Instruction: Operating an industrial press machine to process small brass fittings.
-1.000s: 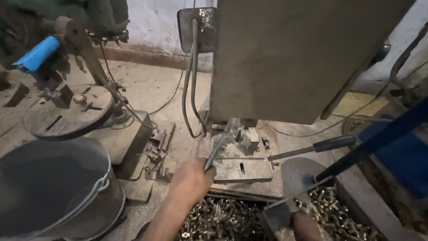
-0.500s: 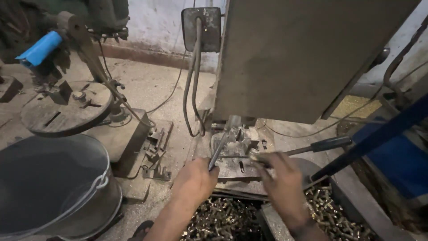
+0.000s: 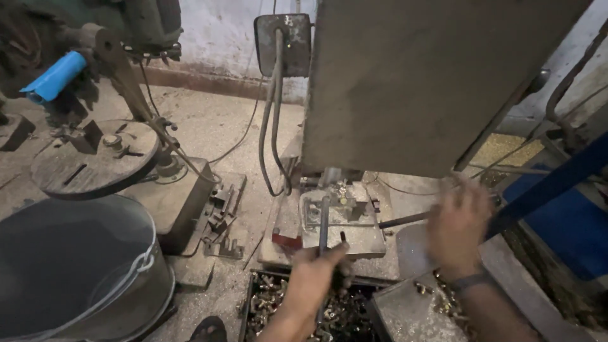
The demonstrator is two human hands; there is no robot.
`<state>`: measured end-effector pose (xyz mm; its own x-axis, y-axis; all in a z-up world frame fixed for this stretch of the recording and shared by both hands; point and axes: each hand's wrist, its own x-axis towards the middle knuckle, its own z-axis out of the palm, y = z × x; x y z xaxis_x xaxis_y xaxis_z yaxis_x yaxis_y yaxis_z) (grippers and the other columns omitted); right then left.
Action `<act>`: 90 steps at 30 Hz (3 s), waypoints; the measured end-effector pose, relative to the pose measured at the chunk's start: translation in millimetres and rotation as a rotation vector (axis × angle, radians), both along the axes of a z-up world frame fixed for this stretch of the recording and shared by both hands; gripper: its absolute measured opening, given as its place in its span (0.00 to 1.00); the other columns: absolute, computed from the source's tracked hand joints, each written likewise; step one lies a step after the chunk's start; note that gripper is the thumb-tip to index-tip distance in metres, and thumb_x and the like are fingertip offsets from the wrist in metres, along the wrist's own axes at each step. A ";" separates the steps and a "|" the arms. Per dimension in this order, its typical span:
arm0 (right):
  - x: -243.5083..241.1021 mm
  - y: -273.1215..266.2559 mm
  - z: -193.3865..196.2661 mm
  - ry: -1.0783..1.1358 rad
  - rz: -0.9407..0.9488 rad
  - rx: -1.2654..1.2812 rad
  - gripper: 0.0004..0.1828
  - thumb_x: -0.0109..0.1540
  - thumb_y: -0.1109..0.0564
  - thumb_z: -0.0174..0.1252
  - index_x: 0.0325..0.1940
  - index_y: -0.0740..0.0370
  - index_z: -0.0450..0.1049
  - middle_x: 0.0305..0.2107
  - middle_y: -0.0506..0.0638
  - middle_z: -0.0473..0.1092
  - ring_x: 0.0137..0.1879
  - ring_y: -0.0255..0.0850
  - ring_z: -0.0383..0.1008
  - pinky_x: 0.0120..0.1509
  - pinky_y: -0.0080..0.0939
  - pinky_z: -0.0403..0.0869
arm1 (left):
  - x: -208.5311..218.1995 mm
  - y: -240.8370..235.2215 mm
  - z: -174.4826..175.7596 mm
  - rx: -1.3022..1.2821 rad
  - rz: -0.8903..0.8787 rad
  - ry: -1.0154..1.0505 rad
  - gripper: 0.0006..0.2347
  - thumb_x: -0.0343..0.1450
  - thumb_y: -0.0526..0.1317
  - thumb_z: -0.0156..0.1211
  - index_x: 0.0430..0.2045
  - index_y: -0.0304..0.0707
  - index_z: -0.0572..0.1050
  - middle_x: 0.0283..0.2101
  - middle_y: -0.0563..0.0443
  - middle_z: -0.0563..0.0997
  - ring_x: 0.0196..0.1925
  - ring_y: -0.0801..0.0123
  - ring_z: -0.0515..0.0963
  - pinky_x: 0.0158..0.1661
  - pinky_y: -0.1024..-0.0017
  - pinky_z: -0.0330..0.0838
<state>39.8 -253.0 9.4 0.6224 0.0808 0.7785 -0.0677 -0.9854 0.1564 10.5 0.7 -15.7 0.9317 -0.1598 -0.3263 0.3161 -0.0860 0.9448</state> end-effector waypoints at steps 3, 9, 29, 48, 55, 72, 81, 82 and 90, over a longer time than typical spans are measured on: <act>-12.4 -63.8 -9.9 0.066 -0.268 -0.149 0.39 0.54 0.64 0.59 0.70 0.48 0.65 0.65 0.50 0.60 0.68 0.53 0.69 0.69 0.59 0.74 | -5.6 0.5 13.1 -0.380 0.070 0.162 0.14 0.72 0.45 0.61 0.19 0.34 0.78 0.20 0.48 0.81 0.19 0.70 0.75 0.25 0.70 0.69; -15.0 -79.9 -43.2 0.629 -0.392 0.300 0.48 0.53 0.62 0.66 0.74 0.55 0.52 0.75 0.53 0.49 0.64 0.59 0.70 0.64 0.55 0.74 | -7.5 1.0 19.7 -0.509 0.095 0.160 0.13 0.72 0.43 0.61 0.18 0.36 0.77 0.19 0.51 0.78 0.20 0.72 0.73 0.26 0.73 0.66; -25.7 -117.1 -49.4 0.145 -0.014 0.631 0.37 0.52 0.61 0.64 0.66 0.61 0.65 0.58 0.68 0.66 0.60 0.66 0.68 0.62 0.59 0.70 | 8.8 0.4 -4.1 -0.106 0.109 0.093 0.15 0.71 0.45 0.65 0.23 0.26 0.81 0.21 0.44 0.80 0.20 0.63 0.74 0.25 0.66 0.65; -47.1 -183.1 -349.9 1.357 -0.373 0.499 0.49 0.48 0.47 0.76 0.68 0.50 0.59 0.58 0.59 0.68 0.64 0.55 0.73 0.68 0.51 0.74 | 57.7 64.8 -3.6 0.659 -0.107 -0.653 0.23 0.66 0.42 0.65 0.55 0.31 0.72 0.41 0.28 0.82 0.48 0.40 0.81 0.49 0.52 0.73; -61.8 -97.0 -322.8 1.052 -0.368 0.586 0.15 0.61 0.43 0.60 0.49 0.48 0.75 0.42 0.58 0.79 0.52 0.58 0.80 0.57 0.58 0.77 | 61.3 63.0 -3.2 0.598 -0.101 -0.709 0.25 0.65 0.41 0.64 0.55 0.27 0.71 0.45 0.25 0.81 0.51 0.37 0.79 0.51 0.53 0.71; -30.5 96.0 -5.7 0.200 0.400 0.663 0.11 0.58 0.50 0.68 0.39 0.57 0.81 0.32 0.51 0.79 0.33 0.42 0.81 0.37 0.41 0.78 | 45.7 56.1 10.5 0.640 -0.049 -0.583 0.24 0.66 0.42 0.64 0.57 0.34 0.69 0.43 0.27 0.81 0.47 0.39 0.82 0.49 0.53 0.75; 8.8 105.2 6.7 -0.029 0.589 0.351 0.08 0.60 0.54 0.65 0.39 0.58 0.79 0.37 0.49 0.77 0.43 0.48 0.77 0.49 0.49 0.74 | 33.9 23.6 33.2 0.679 -0.160 -0.192 0.21 0.67 0.42 0.64 0.57 0.47 0.73 0.45 0.42 0.85 0.48 0.55 0.86 0.52 0.60 0.77; 8.2 97.7 6.3 0.021 0.561 0.393 0.08 0.61 0.53 0.64 0.40 0.58 0.80 0.37 0.50 0.77 0.44 0.48 0.76 0.50 0.50 0.73 | 39.0 7.5 -20.6 0.565 0.031 -0.552 0.27 0.64 0.42 0.69 0.59 0.33 0.70 0.46 0.35 0.83 0.46 0.53 0.84 0.49 0.59 0.77; -11.4 -56.0 -10.0 -0.004 -0.030 0.033 0.30 0.62 0.63 0.51 0.70 0.59 0.67 0.67 0.55 0.62 0.72 0.59 0.64 0.77 0.63 0.61 | 6.6 -7.9 6.6 -0.209 0.181 -0.078 0.07 0.69 0.37 0.62 0.35 0.33 0.82 0.22 0.53 0.78 0.24 0.72 0.72 0.28 0.71 0.65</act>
